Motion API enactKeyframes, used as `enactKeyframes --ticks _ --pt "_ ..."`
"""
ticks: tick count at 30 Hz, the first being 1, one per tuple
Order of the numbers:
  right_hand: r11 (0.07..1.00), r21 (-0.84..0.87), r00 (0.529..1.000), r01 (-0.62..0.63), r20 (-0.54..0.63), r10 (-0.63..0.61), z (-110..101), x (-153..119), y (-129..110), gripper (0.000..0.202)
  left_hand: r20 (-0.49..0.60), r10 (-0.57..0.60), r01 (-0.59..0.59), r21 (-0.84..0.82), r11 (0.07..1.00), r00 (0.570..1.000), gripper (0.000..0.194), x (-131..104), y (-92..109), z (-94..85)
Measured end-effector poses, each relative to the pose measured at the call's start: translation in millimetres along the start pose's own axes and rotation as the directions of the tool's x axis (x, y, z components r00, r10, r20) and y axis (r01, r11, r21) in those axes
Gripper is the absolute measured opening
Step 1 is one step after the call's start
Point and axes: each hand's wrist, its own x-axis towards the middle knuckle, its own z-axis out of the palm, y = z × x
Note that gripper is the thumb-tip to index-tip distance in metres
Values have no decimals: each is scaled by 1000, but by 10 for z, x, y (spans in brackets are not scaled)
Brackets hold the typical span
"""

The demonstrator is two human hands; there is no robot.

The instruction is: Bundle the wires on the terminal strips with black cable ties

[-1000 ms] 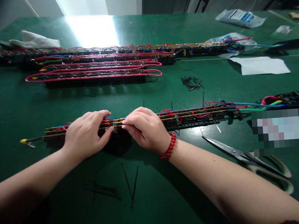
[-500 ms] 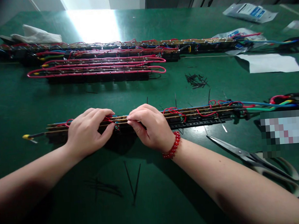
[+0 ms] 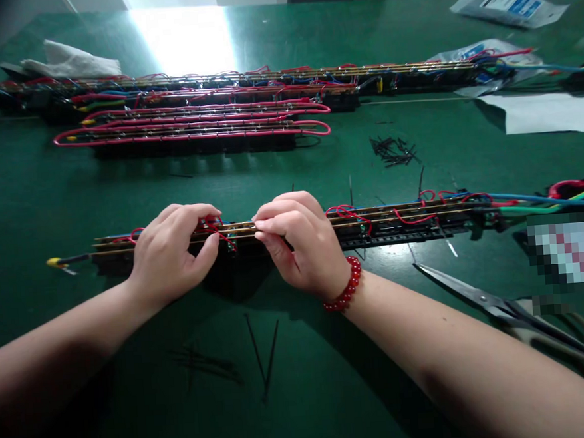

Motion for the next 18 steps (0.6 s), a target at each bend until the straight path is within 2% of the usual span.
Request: enactKeyframes --ticks 12,18 --pt "998 47 997 34 72 -38 21 8 12 11 -10 -2 2 -15 1000 1000 19 6 7 -6" --pt "997 73 983 31 177 -43 53 18 20 11 33 -9 10 -13 1000 999 20 12 1 -18"
